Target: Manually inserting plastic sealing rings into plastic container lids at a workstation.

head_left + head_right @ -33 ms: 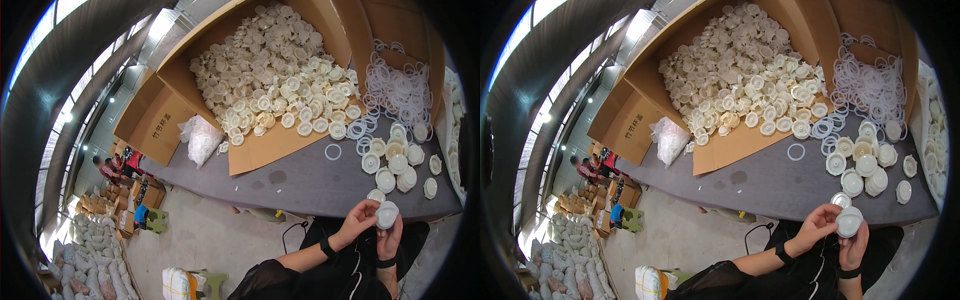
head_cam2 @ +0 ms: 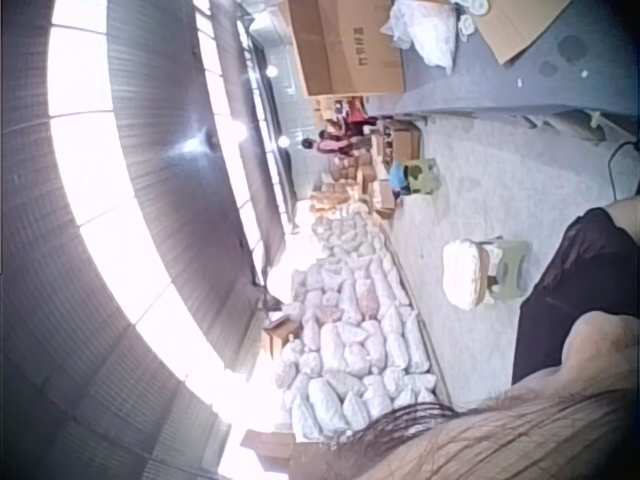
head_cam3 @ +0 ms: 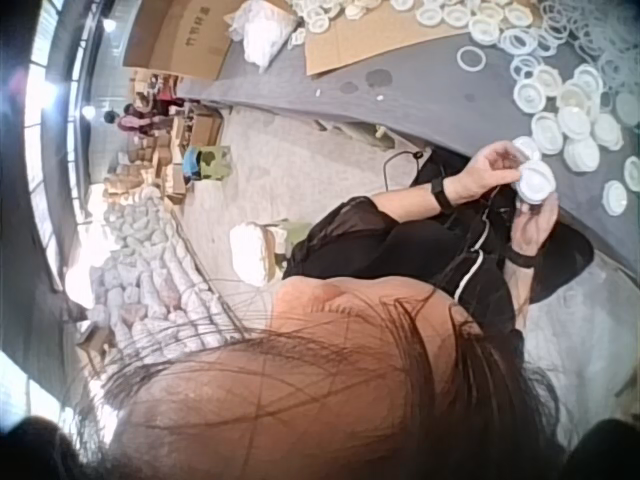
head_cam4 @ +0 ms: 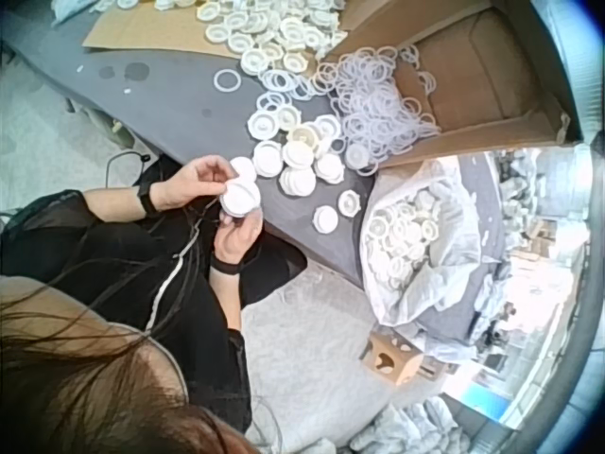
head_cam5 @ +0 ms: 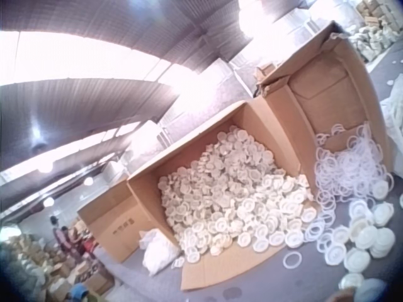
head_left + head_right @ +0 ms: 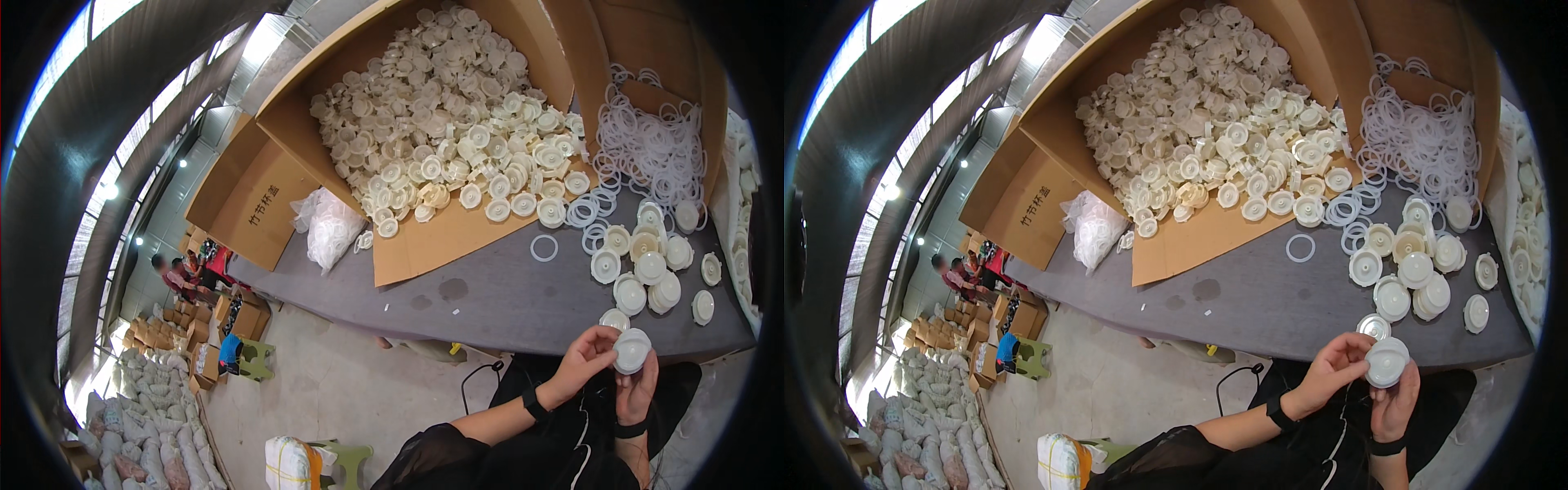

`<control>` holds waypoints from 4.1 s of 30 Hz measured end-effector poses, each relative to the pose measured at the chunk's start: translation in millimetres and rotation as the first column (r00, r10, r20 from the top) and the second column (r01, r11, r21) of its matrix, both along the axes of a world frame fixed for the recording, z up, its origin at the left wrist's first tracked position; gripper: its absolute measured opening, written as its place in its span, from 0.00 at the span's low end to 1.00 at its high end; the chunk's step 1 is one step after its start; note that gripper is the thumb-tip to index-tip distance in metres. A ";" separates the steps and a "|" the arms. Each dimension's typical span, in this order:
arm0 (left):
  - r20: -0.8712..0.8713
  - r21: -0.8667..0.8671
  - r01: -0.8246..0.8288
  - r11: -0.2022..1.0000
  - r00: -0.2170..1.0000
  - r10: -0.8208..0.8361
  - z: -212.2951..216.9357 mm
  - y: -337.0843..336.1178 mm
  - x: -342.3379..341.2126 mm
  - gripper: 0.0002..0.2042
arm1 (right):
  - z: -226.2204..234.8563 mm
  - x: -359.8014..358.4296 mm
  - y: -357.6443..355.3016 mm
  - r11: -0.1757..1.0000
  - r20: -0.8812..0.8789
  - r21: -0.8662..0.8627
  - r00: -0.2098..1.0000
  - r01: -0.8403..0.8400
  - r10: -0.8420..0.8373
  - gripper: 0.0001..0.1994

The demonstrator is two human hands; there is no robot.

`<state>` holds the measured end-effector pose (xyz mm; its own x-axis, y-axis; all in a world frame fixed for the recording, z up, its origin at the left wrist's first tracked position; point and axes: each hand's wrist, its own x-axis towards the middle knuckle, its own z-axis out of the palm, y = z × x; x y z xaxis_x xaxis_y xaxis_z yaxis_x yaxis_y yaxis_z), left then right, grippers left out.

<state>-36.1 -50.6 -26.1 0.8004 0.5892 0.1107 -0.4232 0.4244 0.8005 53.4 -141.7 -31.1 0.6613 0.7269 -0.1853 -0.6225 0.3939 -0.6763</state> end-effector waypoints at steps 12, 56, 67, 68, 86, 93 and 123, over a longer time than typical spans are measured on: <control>-0.085 -0.146 0.032 0.989 0.995 -0.045 -7.6 4.4 -1.1 0.05 | -0.6 2.8 -2.0 0.999 0.111 0.016 0.993 -0.033 0.031 0.15; -0.150 -0.170 0.319 0.932 0.927 -0.345 -4.4 9.1 -5.2 0.07 | -22.5 -3.0 -14.9 0.966 0.100 -0.133 0.966 -0.223 0.237 0.13; -0.185 -0.166 0.206 0.964 0.954 -0.235 -15.6 9.2 -1.1 0.05 | -28.7 0.2 -10.8 0.972 0.039 -0.099 0.975 -0.215 0.219 0.11; -0.138 -0.196 0.167 0.966 0.971 -0.196 -16.9 9.9 -0.8 0.04 | -21.2 0.0 -9.3 0.967 0.012 -0.043 0.968 -0.250 0.251 0.11; -0.123 -0.322 0.211 0.923 0.957 -0.262 -14.7 14.8 -0.4 0.08 | -8.2 0.3 -2.9 0.970 -0.026 0.012 0.970 -0.242 0.242 0.11; -0.083 -0.365 0.158 0.917 0.976 -0.201 -10.4 17.1 -1.4 0.10 | -9.8 0.2 0.7 0.978 0.017 0.064 0.980 -0.200 0.199 0.12; -0.025 -0.416 0.062 0.907 0.996 -0.080 -11.2 13.0 -2.7 0.10 | -12.8 -3.0 2.5 0.967 0.089 0.044 0.965 -0.252 0.247 0.10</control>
<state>-38.7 -37.6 -37.3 0.8404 0.5163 -0.1648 -0.3504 0.7497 0.5614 50.5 -139.2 -43.9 0.4691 0.8781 -0.0936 -0.6491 0.2710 -0.7108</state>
